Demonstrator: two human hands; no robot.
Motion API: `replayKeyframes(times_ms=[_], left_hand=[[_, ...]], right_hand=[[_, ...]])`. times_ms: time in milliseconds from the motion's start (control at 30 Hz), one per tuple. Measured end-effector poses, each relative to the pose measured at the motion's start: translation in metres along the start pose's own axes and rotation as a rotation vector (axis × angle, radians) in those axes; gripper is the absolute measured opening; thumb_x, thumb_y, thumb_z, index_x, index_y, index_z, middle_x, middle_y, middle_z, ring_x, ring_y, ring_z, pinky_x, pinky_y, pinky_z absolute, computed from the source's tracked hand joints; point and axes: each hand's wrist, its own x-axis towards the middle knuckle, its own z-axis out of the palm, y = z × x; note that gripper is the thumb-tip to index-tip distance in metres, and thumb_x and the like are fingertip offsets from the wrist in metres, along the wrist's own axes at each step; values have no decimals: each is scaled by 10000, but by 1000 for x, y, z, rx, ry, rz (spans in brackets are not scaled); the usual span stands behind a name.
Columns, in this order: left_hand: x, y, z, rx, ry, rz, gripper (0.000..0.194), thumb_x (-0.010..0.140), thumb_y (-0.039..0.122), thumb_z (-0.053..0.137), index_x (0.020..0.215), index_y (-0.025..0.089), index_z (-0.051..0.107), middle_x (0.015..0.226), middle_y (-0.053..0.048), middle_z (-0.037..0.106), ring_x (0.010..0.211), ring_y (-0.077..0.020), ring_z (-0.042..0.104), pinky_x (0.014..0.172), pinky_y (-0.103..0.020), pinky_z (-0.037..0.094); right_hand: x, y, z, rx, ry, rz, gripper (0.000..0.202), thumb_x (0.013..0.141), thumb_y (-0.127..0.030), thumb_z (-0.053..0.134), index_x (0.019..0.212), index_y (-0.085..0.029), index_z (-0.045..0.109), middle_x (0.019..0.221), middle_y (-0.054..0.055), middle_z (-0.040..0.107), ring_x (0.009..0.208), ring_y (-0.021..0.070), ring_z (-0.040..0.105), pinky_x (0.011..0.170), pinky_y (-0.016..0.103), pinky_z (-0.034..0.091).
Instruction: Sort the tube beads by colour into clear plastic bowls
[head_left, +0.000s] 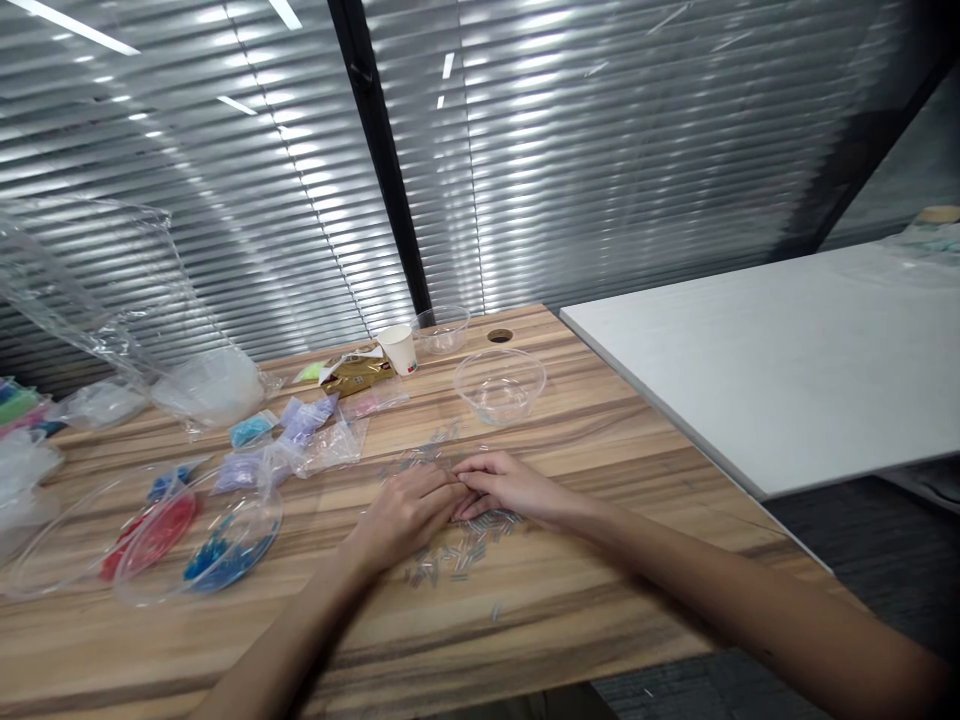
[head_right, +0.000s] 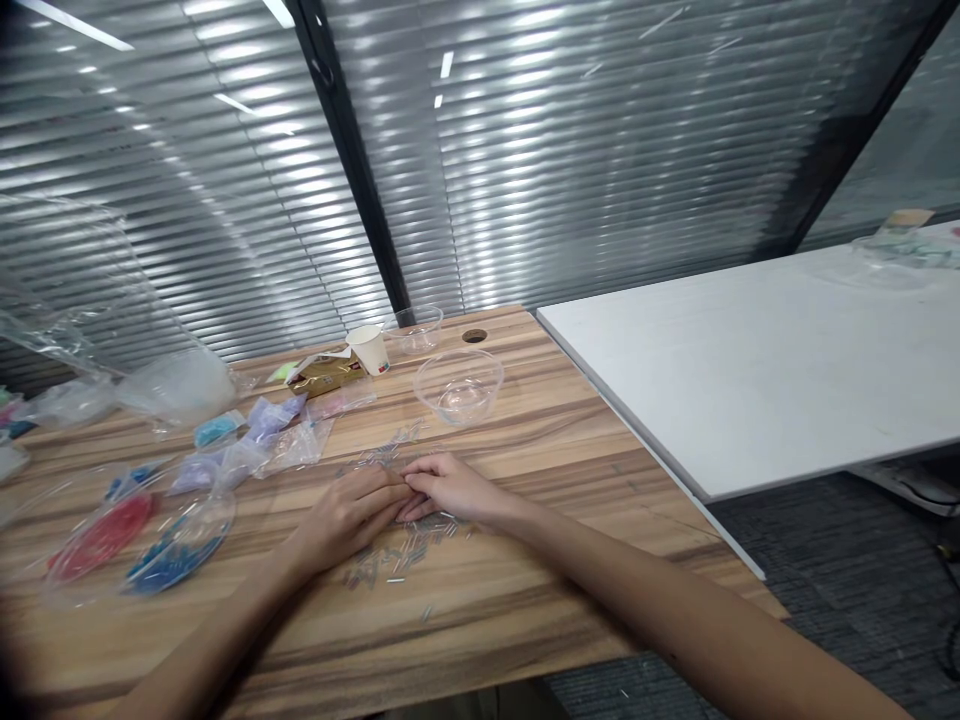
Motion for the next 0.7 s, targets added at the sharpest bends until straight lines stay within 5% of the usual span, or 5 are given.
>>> replayKeyframes(times_ms=[700], left_hand=[[-2, -1, 1, 11, 6, 6, 196, 850, 107, 478, 1030, 141, 547, 898, -45, 594, 811, -121, 523, 708, -233, 418]], right_hand=[[0, 0, 0, 2, 7, 12, 234, 748, -284, 575, 890, -99, 596, 882, 69, 632, 671, 95, 622, 710, 241, 500]])
